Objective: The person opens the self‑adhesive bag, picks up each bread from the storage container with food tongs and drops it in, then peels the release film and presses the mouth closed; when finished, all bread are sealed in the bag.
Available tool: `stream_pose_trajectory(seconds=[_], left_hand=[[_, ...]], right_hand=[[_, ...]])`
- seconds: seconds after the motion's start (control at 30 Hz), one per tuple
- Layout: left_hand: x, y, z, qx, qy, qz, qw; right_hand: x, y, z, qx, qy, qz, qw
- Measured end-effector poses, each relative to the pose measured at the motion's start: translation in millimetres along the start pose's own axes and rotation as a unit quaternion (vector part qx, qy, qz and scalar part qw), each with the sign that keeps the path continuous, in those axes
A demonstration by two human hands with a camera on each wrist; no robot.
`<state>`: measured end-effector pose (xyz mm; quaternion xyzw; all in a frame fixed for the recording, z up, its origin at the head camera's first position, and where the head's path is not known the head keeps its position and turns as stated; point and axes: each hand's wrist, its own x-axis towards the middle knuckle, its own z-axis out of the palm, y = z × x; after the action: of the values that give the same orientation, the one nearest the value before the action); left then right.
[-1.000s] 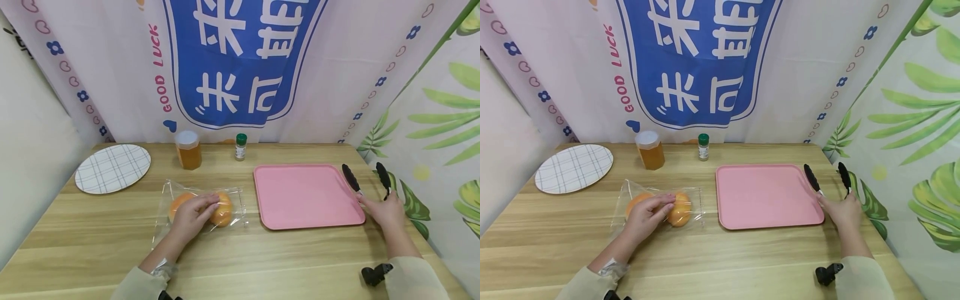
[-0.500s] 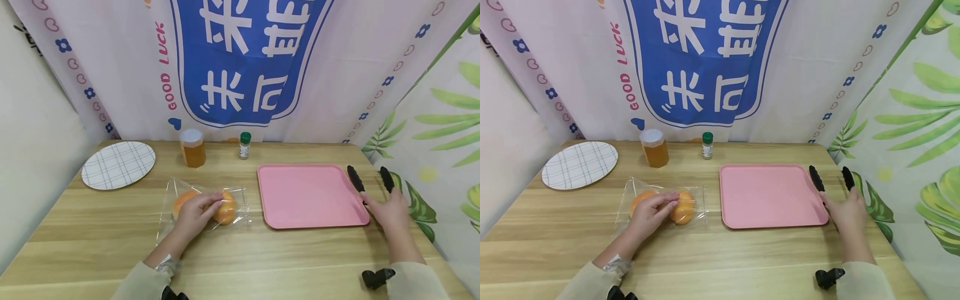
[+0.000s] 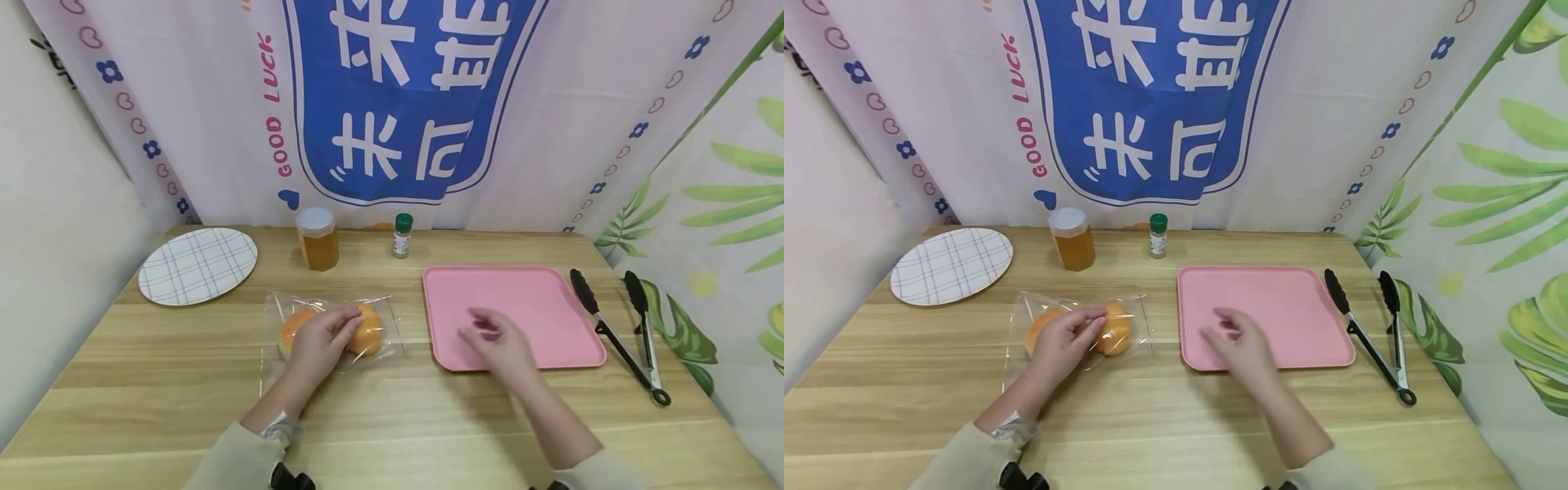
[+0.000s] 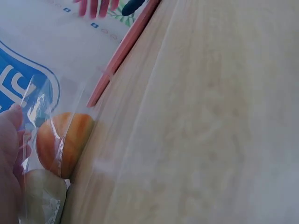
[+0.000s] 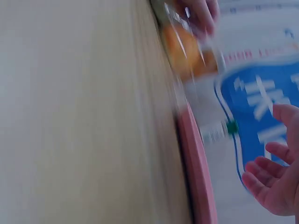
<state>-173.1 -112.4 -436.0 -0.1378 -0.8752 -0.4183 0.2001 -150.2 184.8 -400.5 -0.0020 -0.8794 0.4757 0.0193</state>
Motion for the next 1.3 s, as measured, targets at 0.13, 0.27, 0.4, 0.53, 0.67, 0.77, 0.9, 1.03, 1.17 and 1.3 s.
stream_pose_trajectory(seconds=[0.13,0.27,0.4,0.53,0.67,0.77,0.9,1.03,1.17,1.3], left_hand=[[0.1,1.7,2.0,0.011,0.014,-0.013,0.9998],[0.0,3.4,3.3,0.014,0.015,-0.025,0.9995],[0.3,3.9,3.6,0.015,0.013,-0.032,0.9993],[0.0,4.8,2.2,0.02,0.013,-0.035,0.9991],[-0.3,4.9,1.6,0.022,0.016,-0.035,0.999],[-0.8,5.2,1.3,0.015,0.014,-0.037,0.9991],[-0.9,9.2,-4.5,0.013,-0.009,-0.065,0.9978],[5.8,15.2,-17.4,0.019,-0.054,-0.109,0.9924],[22.7,16.0,-31.5,0.043,-0.109,-0.121,0.9858],[44.6,8.6,-39.2,0.09,-0.147,-0.11,0.9789]], right_hand=[[-8.4,-14,49,0.092,-0.053,0.026,0.9941],[-13.5,-21,81,0.15,-0.1,0.072,0.9808],[-12.7,-21,100,0.184,-0.124,0.111,0.9688],[-6.5,-21,112,0.214,-0.123,0.142,0.9587],[1.2,-24,120,0.242,-0.113,0.173,0.9482],[5.8,-27,123,0.249,-0.106,0.188,0.9442],[8.4,-27,126,0.27,-0.097,0.189,0.939],[9.3,-26,127,0.298,-0.08,0.175,0.935],[9.9,-25,127,0.3,-0.064,0.166,0.9372],[9.1,-25,127,0.296,-0.059,0.16,0.9397]])
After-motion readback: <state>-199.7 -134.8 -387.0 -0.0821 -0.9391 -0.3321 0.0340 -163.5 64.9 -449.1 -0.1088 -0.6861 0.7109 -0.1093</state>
